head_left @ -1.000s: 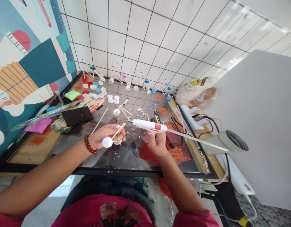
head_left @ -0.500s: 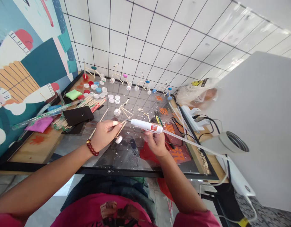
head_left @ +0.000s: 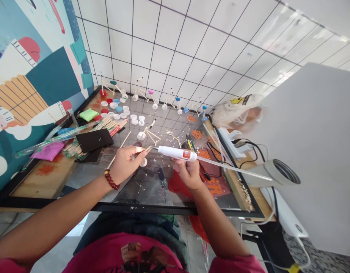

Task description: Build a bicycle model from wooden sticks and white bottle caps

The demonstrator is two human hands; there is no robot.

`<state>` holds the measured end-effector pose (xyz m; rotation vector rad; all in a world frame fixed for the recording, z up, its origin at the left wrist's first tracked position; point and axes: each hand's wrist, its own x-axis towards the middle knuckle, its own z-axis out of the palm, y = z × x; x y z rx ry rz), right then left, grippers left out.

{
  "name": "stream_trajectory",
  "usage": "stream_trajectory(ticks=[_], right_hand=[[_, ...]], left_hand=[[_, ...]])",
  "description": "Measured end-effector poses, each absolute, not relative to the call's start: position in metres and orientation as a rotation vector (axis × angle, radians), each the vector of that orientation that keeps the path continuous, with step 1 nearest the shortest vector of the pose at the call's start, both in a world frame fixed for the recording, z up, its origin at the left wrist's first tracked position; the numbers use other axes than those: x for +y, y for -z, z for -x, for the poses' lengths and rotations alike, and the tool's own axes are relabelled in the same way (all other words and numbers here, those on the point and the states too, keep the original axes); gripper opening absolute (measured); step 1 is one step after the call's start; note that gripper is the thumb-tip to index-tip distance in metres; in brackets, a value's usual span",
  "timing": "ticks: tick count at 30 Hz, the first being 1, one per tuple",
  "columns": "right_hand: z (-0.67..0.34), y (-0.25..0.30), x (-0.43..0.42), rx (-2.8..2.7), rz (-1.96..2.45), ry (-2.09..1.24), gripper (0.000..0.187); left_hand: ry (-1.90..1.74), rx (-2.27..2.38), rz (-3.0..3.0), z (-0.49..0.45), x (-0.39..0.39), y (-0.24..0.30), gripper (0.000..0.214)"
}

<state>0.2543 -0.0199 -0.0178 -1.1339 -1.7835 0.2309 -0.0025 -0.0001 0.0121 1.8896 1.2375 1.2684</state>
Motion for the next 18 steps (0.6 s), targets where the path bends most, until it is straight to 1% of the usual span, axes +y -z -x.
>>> stream_trajectory(ticks=[6, 13, 18], right_hand=[[-0.259, 0.012, -0.021, -1.771, 1.087, -0.208, 0.024], [-0.266, 0.015, -0.020, -1.654, 1.070, -0.277, 0.020], [-0.266, 0.017, -0.022, -1.764, 1.001, -0.296, 0.021]], left_hand=[[-1.264, 1.194, -1.851, 0.001, -0.004, -0.015, 0.023], [-1.194, 1.136, -1.804, -0.002, -0.008, -0.018, 0.021], [-1.132, 1.114, -1.806, -0.006, -0.009, -0.020, 0.028]])
